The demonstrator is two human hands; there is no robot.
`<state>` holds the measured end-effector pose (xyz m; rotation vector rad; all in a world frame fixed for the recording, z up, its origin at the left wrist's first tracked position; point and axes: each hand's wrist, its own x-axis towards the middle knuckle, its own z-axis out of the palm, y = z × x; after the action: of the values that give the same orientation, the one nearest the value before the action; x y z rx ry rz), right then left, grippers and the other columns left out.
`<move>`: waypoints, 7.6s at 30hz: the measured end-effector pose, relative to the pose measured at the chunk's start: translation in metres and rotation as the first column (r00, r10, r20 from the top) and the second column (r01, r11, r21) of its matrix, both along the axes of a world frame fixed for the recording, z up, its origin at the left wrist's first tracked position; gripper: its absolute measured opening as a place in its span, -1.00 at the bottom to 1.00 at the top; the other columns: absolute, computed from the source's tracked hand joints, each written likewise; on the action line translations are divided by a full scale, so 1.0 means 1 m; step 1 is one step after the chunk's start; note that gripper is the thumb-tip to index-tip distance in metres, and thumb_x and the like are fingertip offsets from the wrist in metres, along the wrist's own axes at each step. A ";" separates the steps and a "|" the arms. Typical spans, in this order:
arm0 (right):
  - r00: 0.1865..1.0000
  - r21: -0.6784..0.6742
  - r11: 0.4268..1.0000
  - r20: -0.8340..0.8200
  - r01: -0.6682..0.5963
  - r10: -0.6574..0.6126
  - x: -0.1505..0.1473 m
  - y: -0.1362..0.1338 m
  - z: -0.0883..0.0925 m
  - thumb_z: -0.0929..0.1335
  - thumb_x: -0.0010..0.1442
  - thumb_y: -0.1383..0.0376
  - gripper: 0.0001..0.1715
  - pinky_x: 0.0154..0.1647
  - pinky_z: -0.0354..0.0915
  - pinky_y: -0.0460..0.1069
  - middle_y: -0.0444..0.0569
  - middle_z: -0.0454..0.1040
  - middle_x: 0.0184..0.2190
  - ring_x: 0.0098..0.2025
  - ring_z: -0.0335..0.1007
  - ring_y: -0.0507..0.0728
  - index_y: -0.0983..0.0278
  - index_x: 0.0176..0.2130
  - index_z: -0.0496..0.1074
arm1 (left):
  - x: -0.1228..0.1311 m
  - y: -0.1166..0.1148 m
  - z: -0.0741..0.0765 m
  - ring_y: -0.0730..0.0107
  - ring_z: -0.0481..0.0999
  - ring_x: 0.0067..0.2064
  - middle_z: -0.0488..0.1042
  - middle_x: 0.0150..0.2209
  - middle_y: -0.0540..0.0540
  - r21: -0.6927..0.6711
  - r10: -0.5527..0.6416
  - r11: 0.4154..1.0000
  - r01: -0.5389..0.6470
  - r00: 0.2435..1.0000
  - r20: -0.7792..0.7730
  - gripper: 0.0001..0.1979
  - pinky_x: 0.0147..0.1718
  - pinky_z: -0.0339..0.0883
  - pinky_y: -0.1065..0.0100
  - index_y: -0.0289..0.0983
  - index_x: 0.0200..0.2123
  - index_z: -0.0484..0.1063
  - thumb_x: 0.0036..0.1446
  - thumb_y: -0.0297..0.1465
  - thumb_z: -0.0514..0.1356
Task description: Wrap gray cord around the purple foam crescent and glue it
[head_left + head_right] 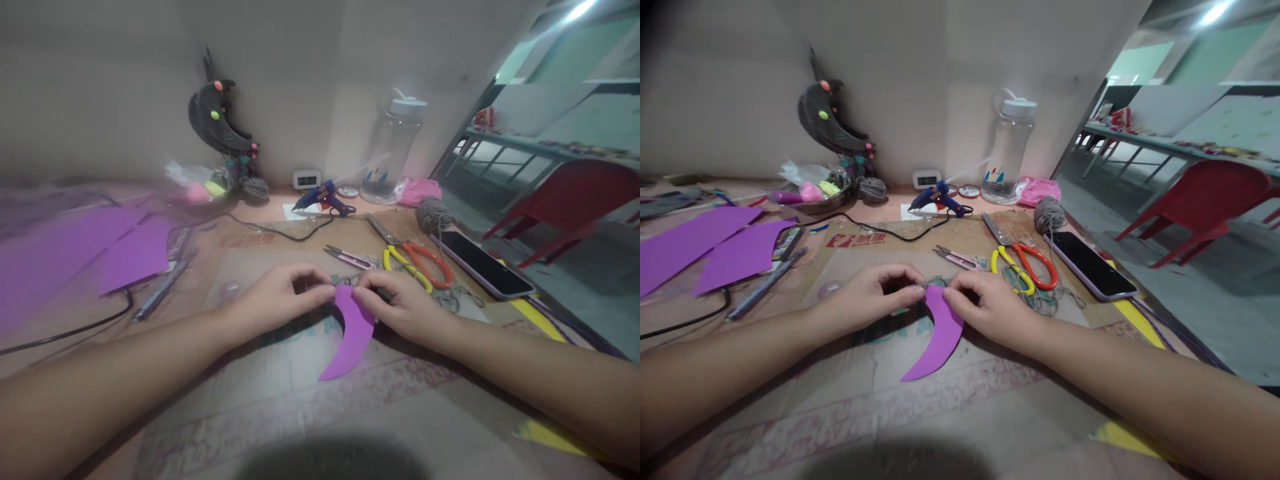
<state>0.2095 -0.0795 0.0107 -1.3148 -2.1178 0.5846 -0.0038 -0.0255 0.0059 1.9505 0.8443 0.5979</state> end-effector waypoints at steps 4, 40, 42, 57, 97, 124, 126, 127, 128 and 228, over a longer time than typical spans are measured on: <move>1.000 0.004 1.000 0.020 -0.007 0.007 0.001 0.000 -0.002 0.25 0.27 0.25 -0.67 -0.42 0.15 -0.11 -0.14 0.37 -0.55 -0.47 0.27 -0.01 0.28 -0.51 0.32 | 0.000 0.000 0.000 0.40 0.43 -0.35 0.54 -0.36 -0.05 0.025 -0.009 1.000 0.009 1.000 -0.010 -0.75 -0.34 0.28 0.38 -0.26 -0.33 0.51 0.18 -0.21 0.15; 0.938 -0.120 0.992 -0.338 0.043 -0.082 0.014 0.007 -0.013 0.27 0.27 0.06 -0.71 -0.37 0.23 -0.05 -0.11 0.31 -0.42 -0.41 0.25 0.04 0.23 -0.25 0.30 | 0.003 0.004 -0.002 0.43 0.32 -0.39 0.35 -0.46 0.02 -0.059 0.040 0.998 -0.037 0.997 0.061 -0.72 -0.39 0.22 0.42 -0.27 -0.41 0.34 0.24 -0.20 0.07; 0.904 -0.224 0.975 -0.417 0.002 -0.098 0.014 0.008 -0.014 0.31 0.25 0.08 -0.58 -0.42 0.20 -0.07 -0.13 0.31 -0.42 -0.44 0.22 0.02 0.21 0.01 0.23 | 0.003 0.003 -0.001 0.43 0.33 -0.38 0.37 -0.44 0.02 -0.047 -0.002 0.999 0.003 0.999 0.032 -0.75 -0.38 0.21 0.42 -0.27 -0.39 0.37 0.24 -0.23 0.08; 0.885 -0.382 0.918 -0.458 -0.105 -0.089 0.008 0.010 -0.015 0.37 0.17 0.19 -0.69 -0.37 0.20 -0.08 -0.12 0.35 -0.37 -0.38 0.25 0.00 0.26 -0.09 0.38 | 0.001 0.001 0.003 0.45 0.32 -0.39 0.40 -0.43 0.01 -0.010 -0.020 1.000 0.019 0.999 -0.045 -0.71 -0.40 0.19 0.43 -0.28 -0.37 0.39 0.25 -0.20 0.06; 0.969 -0.206 0.975 -0.210 0.086 -0.130 0.005 0.003 -0.004 0.29 0.25 0.16 -0.71 -0.45 0.18 -0.10 -0.17 0.35 -0.54 -0.49 0.24 -0.01 0.28 -0.44 0.35 | -0.002 0.004 -0.006 0.45 0.31 -0.41 0.33 -0.48 0.03 0.022 0.055 0.998 -0.056 0.998 0.040 -0.63 -0.40 0.18 0.40 -0.26 -0.45 0.30 0.29 -0.14 0.00; 0.921 -0.184 0.983 -0.386 -0.021 -0.053 0.008 0.003 -0.008 0.30 0.27 0.20 -0.67 -0.36 0.23 -0.08 -0.06 0.39 -0.25 -0.37 0.26 0.00 0.23 0.02 0.28 | -0.003 0.003 -0.002 0.43 0.35 -0.41 0.39 -0.47 0.01 -0.034 -0.025 0.999 0.026 0.999 0.039 -0.67 -0.42 0.19 0.40 -0.28 -0.43 0.34 0.25 -0.16 0.05; 0.899 -0.232 0.963 -0.437 -0.136 0.022 0.007 0.003 -0.008 0.30 0.28 0.25 -0.44 -0.36 0.24 -0.08 -0.02 0.37 -0.12 -0.37 0.24 -0.02 0.16 0.21 0.10 | -0.002 0.002 -0.001 0.42 0.36 -0.39 0.42 -0.45 -0.01 -0.015 -0.069 0.997 0.070 0.998 0.006 -0.68 -0.41 0.21 0.40 -0.28 -0.42 0.39 0.25 -0.18 0.07; 0.889 -0.269 0.943 -0.455 -0.197 0.056 0.007 0.003 -0.008 0.29 0.28 0.26 -0.38 -0.37 0.23 -0.09 -0.03 0.37 -0.13 -0.39 0.22 -0.03 0.14 0.26 0.03 | -0.002 0.001 0.000 0.41 0.37 -0.38 0.43 -0.44 -0.02 -0.003 -0.081 0.997 0.081 0.997 -0.005 -0.69 -0.39 0.22 0.39 -0.28 -0.40 0.42 0.24 -0.19 0.07; 0.883 -0.302 0.923 -0.464 -0.238 0.076 0.006 0.003 -0.008 0.28 0.28 0.27 -0.36 -0.39 0.22 -0.10 -0.07 0.38 -0.21 -0.42 0.21 -0.04 0.15 0.28 0.02 | -0.002 0.001 0.000 0.41 0.38 -0.37 0.44 -0.42 -0.03 0.005 -0.083 0.997 0.083 0.997 -0.008 -0.70 -0.38 0.23 0.39 -0.28 -0.38 0.44 0.24 -0.20 0.08; 0.982 0.141 0.982 0.124 0.126 -0.144 0.048 0.001 -0.003 0.33 0.18 0.12 -0.76 -0.42 0.32 0.00 -0.09 0.43 -0.49 -0.43 0.38 0.11 0.19 -0.44 0.34 | -0.003 -0.001 0.002 0.37 0.45 -0.35 0.48 -0.40 -0.02 0.130 0.148 0.981 -0.141 0.988 -0.048 -0.71 -0.37 0.27 0.37 -0.25 -0.34 0.37 0.28 -0.19 0.01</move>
<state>0.2576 -0.0782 0.0076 -1.4434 -2.1123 0.3005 -0.0068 -0.0268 0.0081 2.0409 1.0122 0.6980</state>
